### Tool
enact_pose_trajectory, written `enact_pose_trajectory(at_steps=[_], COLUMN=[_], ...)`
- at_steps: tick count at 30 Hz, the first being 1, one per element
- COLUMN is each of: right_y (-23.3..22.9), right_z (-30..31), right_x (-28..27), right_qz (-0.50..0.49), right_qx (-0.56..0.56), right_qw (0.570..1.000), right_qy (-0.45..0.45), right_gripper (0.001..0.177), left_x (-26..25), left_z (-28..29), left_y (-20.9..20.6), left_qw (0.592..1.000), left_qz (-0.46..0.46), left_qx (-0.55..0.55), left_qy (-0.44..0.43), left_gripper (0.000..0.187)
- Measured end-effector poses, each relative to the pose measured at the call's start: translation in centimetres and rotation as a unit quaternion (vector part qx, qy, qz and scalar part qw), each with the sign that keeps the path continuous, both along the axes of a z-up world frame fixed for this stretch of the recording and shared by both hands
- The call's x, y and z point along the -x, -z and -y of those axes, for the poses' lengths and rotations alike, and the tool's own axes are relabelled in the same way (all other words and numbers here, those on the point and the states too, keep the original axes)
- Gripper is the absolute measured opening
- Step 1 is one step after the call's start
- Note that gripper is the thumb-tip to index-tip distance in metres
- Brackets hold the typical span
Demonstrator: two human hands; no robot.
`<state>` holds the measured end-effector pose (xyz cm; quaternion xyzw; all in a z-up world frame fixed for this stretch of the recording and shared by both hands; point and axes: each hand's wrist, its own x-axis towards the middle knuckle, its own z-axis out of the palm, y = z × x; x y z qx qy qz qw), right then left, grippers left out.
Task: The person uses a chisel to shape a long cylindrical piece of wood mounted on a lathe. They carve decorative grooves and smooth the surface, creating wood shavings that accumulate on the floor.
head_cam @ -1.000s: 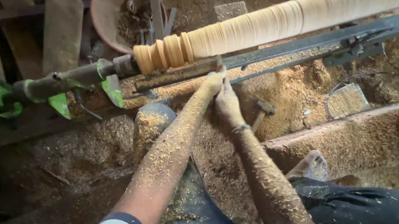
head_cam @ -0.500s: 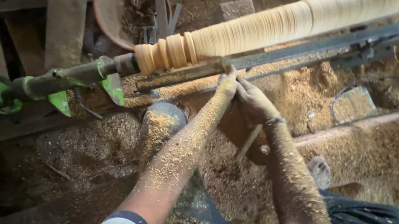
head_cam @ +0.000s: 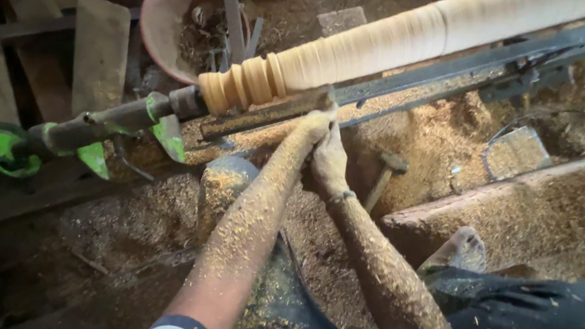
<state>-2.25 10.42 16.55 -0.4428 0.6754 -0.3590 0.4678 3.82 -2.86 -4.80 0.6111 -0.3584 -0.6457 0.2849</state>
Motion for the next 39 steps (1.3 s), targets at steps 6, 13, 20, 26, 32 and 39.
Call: enact_pose_trajectory(at_steps=[6, 13, 20, 26, 32, 39], right_y=[2.2, 0.7, -2.0, 2.5, 3.2, -2.4], right_z=[2.3, 3.7, 1.8, 1.5, 1.9, 4.8], right_x=[3.9, 6.6, 5.5, 1.9, 1.9, 9.0], right_qz=[0.050, 0.355, 0.359, -0.074, -0.050, 0.037], right_qx=[0.029, -0.029, -0.093, 0.043, 0.036, -0.069], right_qw=[0.996, 0.929, 0.928, 0.996, 0.998, 0.980], right_qy=[-0.068, -0.099, -0.043, -0.024, 0.008, -0.182], right_gripper=[0.053, 0.052, 0.052, 0.050, 0.052, 0.051], left_x=[3.1, 5.0, 5.0, 1.7, 2.8, 6.5], left_z=[0.1, -0.1, -0.9, 1.1, 0.8, 1.2], left_y=[0.9, 0.8, 1.9, 1.7, 0.9, -0.4], left_qw=[0.992, 0.994, 0.992, 0.996, 0.998, 0.998], left_qz=[-0.023, 0.069, 0.031, 0.012, -0.048, 0.016], left_qx=[0.081, 0.019, 0.042, 0.091, 0.033, 0.021], left_qy=[-0.093, -0.078, -0.114, -0.013, -0.037, -0.055], left_gripper=[0.073, 0.076, 0.072, 0.061, 0.061, 0.080])
